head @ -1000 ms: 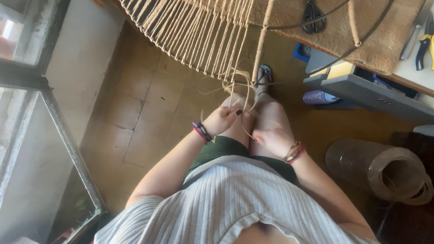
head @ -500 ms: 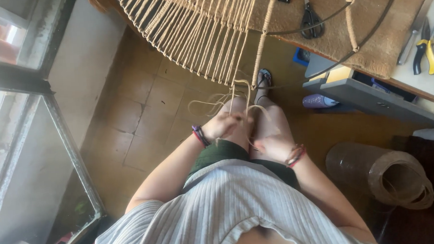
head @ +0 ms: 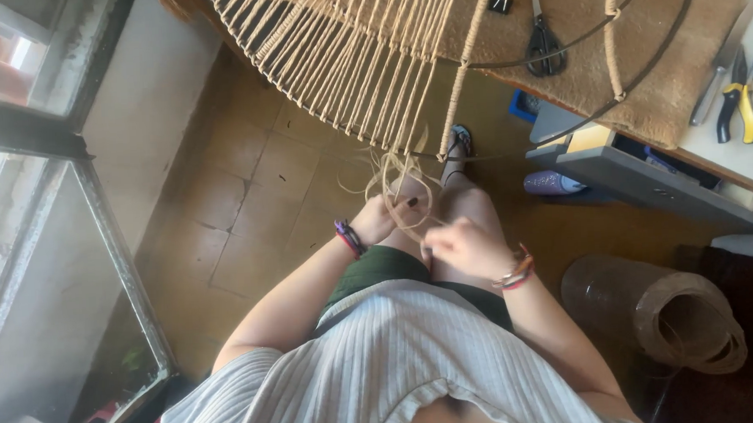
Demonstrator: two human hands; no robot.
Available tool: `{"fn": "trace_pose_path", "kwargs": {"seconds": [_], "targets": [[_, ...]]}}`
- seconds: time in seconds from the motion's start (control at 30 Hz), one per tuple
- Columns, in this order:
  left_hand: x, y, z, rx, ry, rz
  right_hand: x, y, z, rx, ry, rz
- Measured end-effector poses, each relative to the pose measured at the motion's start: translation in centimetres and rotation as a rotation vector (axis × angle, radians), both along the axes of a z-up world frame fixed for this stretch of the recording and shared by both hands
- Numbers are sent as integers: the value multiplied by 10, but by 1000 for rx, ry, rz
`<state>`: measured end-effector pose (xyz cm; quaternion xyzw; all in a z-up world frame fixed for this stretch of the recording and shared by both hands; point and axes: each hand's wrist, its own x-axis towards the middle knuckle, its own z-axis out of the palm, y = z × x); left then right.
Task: Weaving a lampshade by tying cords onto a metal frame.
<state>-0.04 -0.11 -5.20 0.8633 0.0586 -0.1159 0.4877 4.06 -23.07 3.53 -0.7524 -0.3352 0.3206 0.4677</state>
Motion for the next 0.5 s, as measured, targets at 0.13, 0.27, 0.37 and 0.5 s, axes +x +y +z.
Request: {"fn": "trace_pose_path", "kwargs": {"seconds": [0.13, 0.27, 0.37, 0.5], "targets": [[-7, 4, 8, -939, 309, 80, -10, -11, -48, -745, -429, 232], [1, 9, 4, -47, 68, -103, 10, 43, 29, 71, 556, -523], [5, 13, 11, 245, 127, -151, 7, 49, 62, 606, 501, -425], [-1, 6, 9, 0, 155, -53, -7, 14, 1, -195, 54, -28]]}}
